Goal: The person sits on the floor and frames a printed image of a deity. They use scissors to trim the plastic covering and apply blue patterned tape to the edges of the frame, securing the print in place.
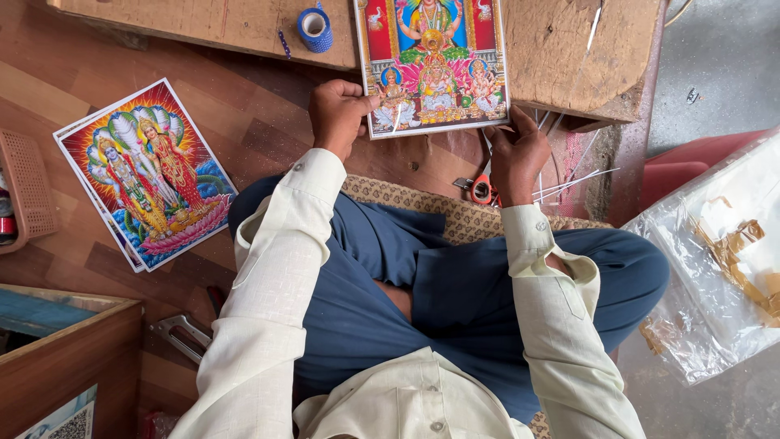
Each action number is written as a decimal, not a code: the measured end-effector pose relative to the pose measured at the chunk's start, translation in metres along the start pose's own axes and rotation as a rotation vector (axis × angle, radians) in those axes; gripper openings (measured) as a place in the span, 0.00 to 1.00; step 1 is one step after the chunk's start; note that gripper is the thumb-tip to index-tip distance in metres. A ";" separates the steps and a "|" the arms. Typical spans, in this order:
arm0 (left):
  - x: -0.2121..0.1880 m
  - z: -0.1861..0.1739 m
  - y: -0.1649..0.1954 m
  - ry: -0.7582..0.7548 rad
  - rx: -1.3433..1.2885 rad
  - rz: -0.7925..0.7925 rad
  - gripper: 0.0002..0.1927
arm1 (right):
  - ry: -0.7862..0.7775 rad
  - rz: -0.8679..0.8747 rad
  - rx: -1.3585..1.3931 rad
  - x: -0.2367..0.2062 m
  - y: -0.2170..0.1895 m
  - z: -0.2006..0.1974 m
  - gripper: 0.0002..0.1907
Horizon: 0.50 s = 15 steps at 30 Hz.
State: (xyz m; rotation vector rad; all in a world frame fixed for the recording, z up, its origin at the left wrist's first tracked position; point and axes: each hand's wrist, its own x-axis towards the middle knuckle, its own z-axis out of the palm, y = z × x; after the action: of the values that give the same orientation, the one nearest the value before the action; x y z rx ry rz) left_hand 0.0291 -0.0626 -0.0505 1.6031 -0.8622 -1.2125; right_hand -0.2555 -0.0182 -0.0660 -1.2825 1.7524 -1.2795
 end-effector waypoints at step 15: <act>-0.003 -0.001 0.002 0.010 -0.025 -0.027 0.10 | -0.043 -0.002 0.032 -0.003 -0.006 -0.003 0.23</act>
State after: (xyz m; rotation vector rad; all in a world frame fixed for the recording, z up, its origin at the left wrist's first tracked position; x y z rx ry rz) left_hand 0.0298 -0.0605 -0.0475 1.6043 -0.8189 -1.2284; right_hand -0.2549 -0.0151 -0.0594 -1.2844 1.6951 -1.2667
